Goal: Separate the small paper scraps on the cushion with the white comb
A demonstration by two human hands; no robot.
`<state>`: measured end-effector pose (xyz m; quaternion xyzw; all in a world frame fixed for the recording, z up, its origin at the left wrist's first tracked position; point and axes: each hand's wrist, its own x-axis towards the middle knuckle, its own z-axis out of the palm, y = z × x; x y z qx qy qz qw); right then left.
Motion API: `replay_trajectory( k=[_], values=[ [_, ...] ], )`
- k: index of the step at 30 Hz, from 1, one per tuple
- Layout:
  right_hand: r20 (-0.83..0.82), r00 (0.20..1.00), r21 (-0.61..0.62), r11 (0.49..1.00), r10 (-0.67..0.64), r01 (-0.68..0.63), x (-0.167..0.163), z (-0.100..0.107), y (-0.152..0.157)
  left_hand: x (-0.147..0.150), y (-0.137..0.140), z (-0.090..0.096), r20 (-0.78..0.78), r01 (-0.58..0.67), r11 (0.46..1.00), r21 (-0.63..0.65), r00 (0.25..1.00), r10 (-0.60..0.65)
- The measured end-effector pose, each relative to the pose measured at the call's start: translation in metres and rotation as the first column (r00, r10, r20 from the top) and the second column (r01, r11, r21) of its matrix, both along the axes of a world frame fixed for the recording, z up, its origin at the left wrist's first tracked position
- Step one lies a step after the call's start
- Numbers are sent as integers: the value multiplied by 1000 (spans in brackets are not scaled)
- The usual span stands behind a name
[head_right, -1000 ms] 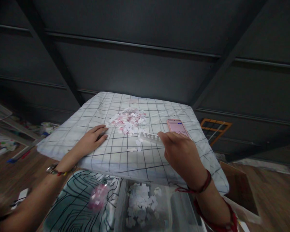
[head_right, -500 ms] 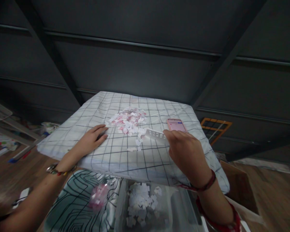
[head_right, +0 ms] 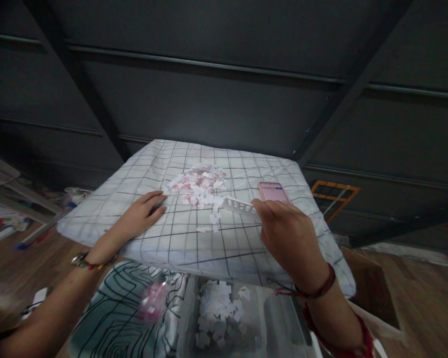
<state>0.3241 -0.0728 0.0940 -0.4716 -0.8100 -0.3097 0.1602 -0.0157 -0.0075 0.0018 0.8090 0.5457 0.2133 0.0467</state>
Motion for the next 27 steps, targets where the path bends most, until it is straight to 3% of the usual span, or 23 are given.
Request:
replay_trajectory(
  k=[4,11,21,27],
  values=[
    [-4,997,17,997,76,-75,-4,-1,-1,0,0,0,-16,-9,1000,2,1000,9],
    [40,999,8,1000,-27,27,-1,3,0,1,0,0,-17,-8,1000,-9,1000,8],
    [-12,991,4,991,130,-130,-4,0,-2,1,-1,2,-18,-11,1000,-29,1000,11],
    [7,995,48,994,96,-96,-5,-1,2,1,-1,1,-24,-11,1000,-9,1000,10]
  ],
)
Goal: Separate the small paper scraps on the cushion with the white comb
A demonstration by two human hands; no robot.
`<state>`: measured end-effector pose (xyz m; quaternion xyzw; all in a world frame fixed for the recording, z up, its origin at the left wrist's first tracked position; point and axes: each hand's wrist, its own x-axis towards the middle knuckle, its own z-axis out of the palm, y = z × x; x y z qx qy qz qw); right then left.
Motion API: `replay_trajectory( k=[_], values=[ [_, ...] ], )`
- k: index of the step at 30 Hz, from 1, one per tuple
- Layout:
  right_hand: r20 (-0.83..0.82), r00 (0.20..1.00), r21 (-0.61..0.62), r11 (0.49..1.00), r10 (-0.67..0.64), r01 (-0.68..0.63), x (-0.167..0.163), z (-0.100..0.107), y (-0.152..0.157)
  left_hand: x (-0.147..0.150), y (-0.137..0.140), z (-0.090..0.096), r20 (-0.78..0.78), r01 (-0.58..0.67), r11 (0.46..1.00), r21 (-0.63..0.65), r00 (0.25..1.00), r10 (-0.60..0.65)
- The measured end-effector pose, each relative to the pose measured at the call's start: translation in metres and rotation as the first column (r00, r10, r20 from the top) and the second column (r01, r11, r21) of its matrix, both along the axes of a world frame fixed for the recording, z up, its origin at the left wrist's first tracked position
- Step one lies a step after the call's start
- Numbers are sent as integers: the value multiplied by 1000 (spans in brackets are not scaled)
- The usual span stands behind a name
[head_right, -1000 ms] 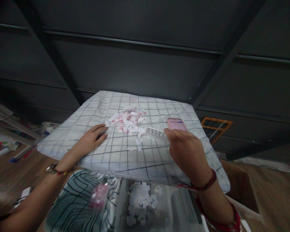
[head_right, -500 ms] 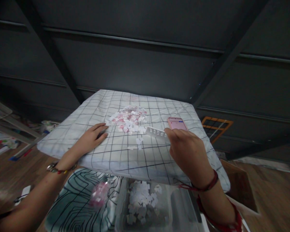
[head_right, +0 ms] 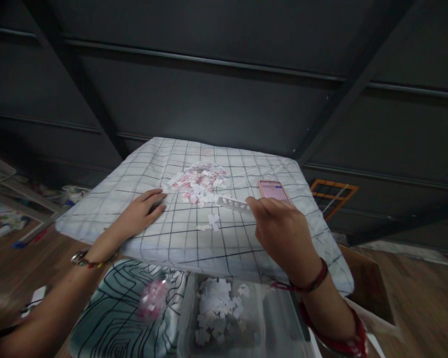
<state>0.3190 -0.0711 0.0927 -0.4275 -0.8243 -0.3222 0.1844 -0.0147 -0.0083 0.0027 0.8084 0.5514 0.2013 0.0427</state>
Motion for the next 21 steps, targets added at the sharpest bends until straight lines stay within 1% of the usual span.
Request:
replay_trajectory(
  k=[5,10,21],
  values=[
    [9,1000,-28,999,22,-22,0,-2,-1,0,0,0,6,4,1000,-6,1000,-4],
    [-1,1000,15,1000,22,-22,-1,-1,-3,1,0,0,-2,-3,1000,6,1000,3],
    [23,1000,40,999,1,-2,-2,-6,2,1,-1,1,-4,-4,1000,4,1000,4]
  ],
)
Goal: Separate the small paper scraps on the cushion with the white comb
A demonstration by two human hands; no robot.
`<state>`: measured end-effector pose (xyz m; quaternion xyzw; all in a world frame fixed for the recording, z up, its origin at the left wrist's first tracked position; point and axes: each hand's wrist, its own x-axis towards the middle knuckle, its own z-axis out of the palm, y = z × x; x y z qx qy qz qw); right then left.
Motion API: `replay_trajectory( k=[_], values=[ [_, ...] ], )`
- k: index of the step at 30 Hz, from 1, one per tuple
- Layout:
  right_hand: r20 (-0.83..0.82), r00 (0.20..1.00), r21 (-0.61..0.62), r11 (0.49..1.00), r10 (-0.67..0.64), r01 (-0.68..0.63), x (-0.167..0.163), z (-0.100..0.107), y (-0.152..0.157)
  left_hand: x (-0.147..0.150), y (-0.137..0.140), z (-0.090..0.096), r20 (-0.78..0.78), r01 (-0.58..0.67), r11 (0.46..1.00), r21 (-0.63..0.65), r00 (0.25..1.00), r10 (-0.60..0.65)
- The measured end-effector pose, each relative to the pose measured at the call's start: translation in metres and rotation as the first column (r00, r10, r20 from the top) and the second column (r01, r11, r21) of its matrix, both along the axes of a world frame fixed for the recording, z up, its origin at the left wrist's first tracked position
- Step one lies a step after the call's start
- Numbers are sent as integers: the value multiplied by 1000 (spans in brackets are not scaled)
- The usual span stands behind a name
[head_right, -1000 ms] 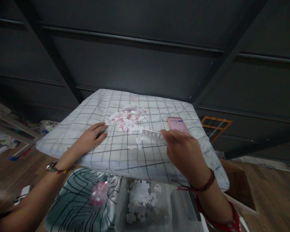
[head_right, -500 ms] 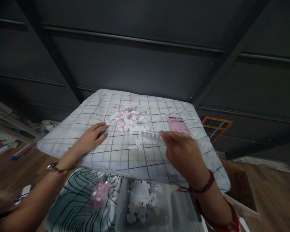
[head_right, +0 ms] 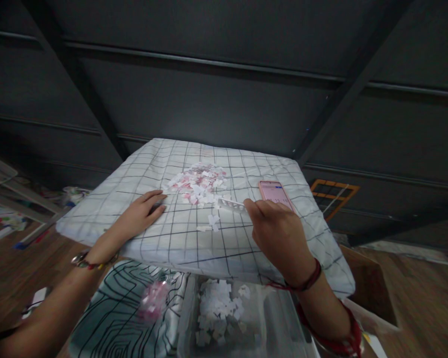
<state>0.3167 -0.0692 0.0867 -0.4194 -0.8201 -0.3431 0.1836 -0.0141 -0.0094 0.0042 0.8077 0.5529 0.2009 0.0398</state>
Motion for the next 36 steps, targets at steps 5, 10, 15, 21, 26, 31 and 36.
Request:
replay_trajectory(
  k=[5,10,15,21,26,31,36],
  values=[
    [14,998,-11,998,-59,59,-2,0,3,0,0,-1,-1,5,1000,-1,1000,-5],
    [7,996,-39,995,-92,92,-3,-2,5,0,1,-3,-12,2,1000,8,1000,-1],
    [2,995,-70,992,-103,102,-4,-2,7,0,1,-3,-12,-4,1000,0,1000,4],
    [-6,992,-97,987,-130,129,-4,-3,8,0,0,-2,9,1,1000,7,1000,-1],
    [-40,994,-67,993,-99,96,-3,-3,5,0,0,-2,8,1,1000,10,1000,-1],
    [-55,996,-69,996,-68,64,-2,0,2,-1,1,-2,18,5,1000,18,1000,-6],
    [-21,994,-104,990,-103,100,-2,-2,5,-1,1,-2,-1,3,1000,0,1000,-3]
  ],
)
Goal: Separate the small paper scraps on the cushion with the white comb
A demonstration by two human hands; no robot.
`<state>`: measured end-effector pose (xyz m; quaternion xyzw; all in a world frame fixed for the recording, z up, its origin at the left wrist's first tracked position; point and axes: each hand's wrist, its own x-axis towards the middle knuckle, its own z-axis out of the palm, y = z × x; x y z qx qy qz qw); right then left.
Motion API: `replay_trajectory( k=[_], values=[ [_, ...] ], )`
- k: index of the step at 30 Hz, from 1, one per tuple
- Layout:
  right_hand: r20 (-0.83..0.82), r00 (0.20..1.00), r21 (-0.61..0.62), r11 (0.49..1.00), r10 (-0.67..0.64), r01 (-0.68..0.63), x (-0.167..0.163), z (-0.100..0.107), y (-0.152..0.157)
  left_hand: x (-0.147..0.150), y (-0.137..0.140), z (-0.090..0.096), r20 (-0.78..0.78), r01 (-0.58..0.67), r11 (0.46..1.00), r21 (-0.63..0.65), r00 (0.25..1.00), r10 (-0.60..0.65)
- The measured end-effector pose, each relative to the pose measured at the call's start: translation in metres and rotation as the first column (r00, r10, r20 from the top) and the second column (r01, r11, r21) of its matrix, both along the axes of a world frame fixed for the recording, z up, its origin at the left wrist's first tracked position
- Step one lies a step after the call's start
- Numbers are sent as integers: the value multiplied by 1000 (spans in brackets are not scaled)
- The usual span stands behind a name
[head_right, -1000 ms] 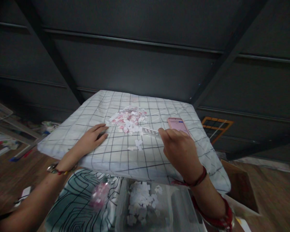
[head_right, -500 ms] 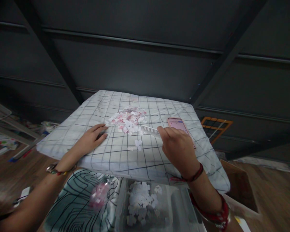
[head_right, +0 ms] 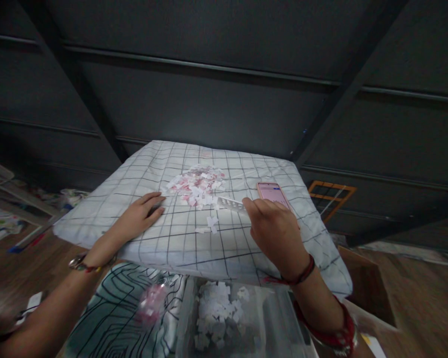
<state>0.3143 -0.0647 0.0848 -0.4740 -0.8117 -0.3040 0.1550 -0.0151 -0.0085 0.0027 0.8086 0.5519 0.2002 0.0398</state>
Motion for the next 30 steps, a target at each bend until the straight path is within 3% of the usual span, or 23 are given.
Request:
replay_trajectory(
  k=[6,20,30],
  values=[
    [-24,999,1,999,-33,33,0,-1,5,0,-1,1,-14,-3,1000,-11,1000,3],
    [-24,991,-21,991,132,-132,2,9,-12,0,1,1,27,15,1000,13,1000,-15],
    [-13,991,0,991,135,-135,-3,10,-9,-1,1,0,23,8,1000,16,1000,-8]
  ],
)
